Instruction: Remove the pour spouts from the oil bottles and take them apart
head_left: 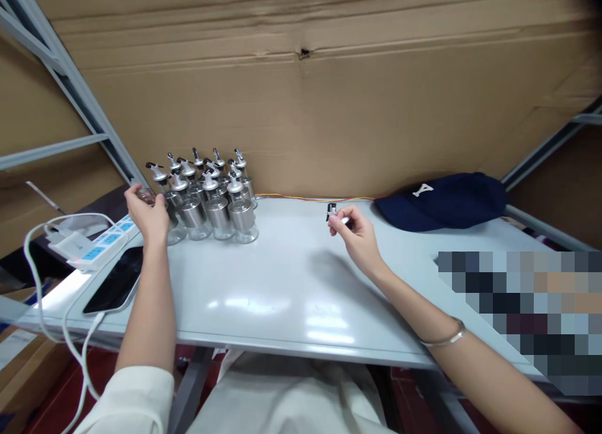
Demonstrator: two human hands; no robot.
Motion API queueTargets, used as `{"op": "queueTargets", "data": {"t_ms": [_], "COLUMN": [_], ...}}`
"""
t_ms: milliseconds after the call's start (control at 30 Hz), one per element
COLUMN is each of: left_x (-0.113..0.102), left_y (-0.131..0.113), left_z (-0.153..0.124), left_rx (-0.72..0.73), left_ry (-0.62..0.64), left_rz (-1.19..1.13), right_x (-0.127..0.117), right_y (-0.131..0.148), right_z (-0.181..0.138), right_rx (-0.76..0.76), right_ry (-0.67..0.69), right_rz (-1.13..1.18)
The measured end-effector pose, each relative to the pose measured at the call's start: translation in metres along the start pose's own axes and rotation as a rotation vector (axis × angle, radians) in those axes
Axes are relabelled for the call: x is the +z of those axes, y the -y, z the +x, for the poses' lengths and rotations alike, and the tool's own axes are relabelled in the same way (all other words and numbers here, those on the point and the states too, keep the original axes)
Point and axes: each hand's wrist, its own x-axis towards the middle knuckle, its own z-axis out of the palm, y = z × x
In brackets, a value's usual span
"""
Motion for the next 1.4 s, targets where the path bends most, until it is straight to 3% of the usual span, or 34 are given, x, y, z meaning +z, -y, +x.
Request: {"op": "queueTargets", "data": {"t_ms": [200,400,633,733,800,933,1267,1400], "left_x": [-0.021,-0.025,0.008,0.026,0.035,0.045,0.046,0.045], "left_y": [-0.022,-0.073,-0.147,-0.166,-0.174,-0.179,-0.179,-0.182], "left_z": [-0.015,-0.073,-0.144,-0.163,-0.173,-0.186,-0.190,-0.192], "left_rx": [-0.121,-0.266,-0.157,-0.143,-0.143,-0.147,-0.151,-0.195], "left_ry": [0.170,0.355,0.972,1.281,1.397,1.402,1.432,1.490], "left_rz": [-0.072,-0.260,-0.504,-0.654,-0.754,-0.830,-0.869,-0.871], "right_x": [-0.002,-0.001,0.001,0.002,0.002,0.001,-0.001,-0.001], "right_y": [0.003,0.004,0.008,0.013,0.016,0.018,0.038,0.043], "right_z": [0.002,0.000,-0.003,-0.003,-0.004,-0.007,-0.017,-0.020], "right_rx": [-0.056,-0.086,-0.102,-0.127,-0.146,-0.197,-0.571,-0.569], "right_ry": [-0.133,-0.148,-0.110,-0.148,-0.165,-0.150,-0.097,-0.013], "right_rz": [0.020,0.055,0.150,0.141,0.132,0.078,-0.117,-0.062]}}
